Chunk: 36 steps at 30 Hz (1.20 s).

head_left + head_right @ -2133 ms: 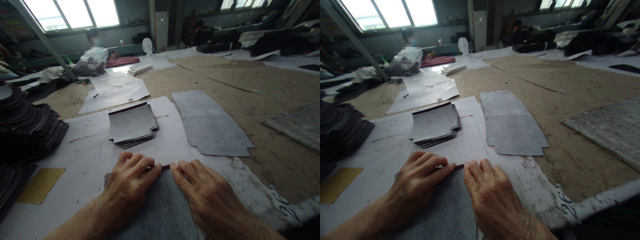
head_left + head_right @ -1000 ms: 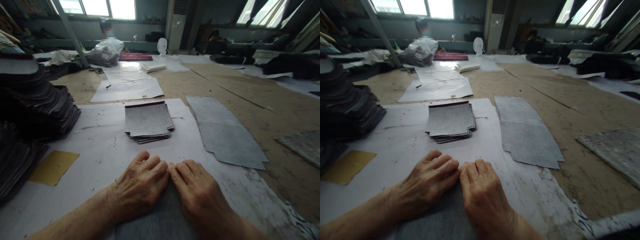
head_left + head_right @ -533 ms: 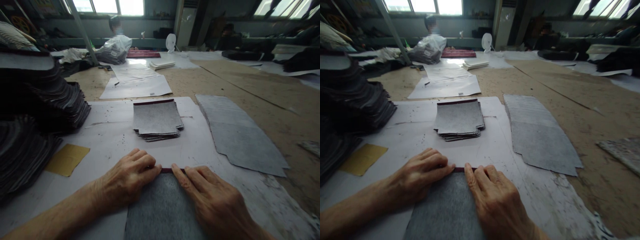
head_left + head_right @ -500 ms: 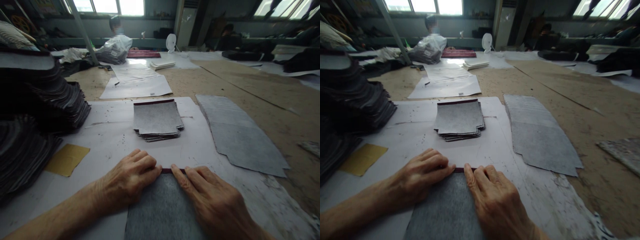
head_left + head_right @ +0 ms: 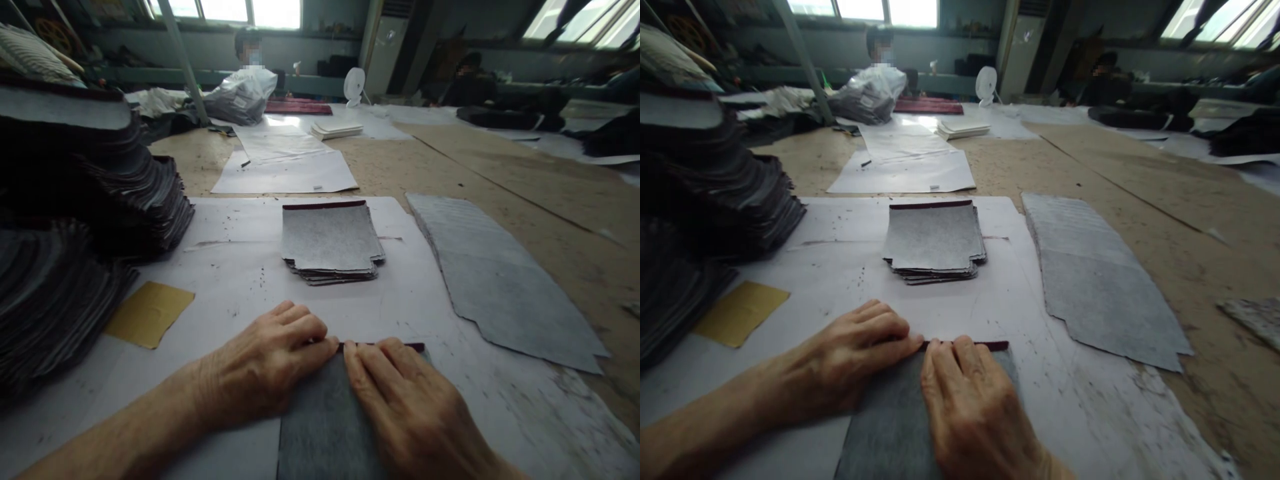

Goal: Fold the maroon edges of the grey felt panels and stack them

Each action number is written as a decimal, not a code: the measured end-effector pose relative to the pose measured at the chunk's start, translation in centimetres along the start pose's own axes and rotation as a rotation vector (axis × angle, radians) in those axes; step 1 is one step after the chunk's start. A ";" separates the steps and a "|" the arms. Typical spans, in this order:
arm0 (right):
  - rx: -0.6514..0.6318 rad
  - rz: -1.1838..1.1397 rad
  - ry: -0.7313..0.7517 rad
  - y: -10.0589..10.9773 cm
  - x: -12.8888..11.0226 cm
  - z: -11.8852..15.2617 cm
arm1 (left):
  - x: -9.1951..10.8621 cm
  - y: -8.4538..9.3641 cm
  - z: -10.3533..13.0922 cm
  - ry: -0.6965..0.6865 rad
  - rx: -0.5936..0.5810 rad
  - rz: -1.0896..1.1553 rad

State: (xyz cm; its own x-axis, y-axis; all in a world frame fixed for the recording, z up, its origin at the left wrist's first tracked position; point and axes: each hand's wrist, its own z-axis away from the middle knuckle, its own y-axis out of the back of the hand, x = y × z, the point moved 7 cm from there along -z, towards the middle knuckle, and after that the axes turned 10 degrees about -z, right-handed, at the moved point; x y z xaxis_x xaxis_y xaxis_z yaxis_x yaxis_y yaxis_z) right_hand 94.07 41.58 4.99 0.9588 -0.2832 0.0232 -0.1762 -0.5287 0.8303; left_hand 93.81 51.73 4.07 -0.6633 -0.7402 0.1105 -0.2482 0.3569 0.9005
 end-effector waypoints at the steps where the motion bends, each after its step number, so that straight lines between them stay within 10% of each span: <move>1: -0.016 -0.008 0.003 -0.1 0.1 0.2 | -0.3 0.3 0.3 0.011 0.005 0.027; 21: -0.048 -0.091 0.069 -0.9 -0.9 -2.2 | 0.0 0.9 0.5 -0.003 -0.079 -0.079; 27: -0.010 -0.341 0.058 -1.6 0.3 -1.5 | -2.0 3.9 1.5 0.191 0.120 0.202; 36: -0.092 -0.475 0.008 -2.4 1.1 -1.6 | 2.3 2.3 3.2 0.284 -0.012 0.022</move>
State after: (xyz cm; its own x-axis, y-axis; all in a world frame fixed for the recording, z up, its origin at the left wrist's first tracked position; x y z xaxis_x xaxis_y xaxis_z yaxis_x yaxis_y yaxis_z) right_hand 95.93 43.88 3.90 0.9302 -0.0214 -0.3665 0.3014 -0.5254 0.7956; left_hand 89.47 52.69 5.10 -0.4438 -0.8629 0.2418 -0.2263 0.3690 0.9015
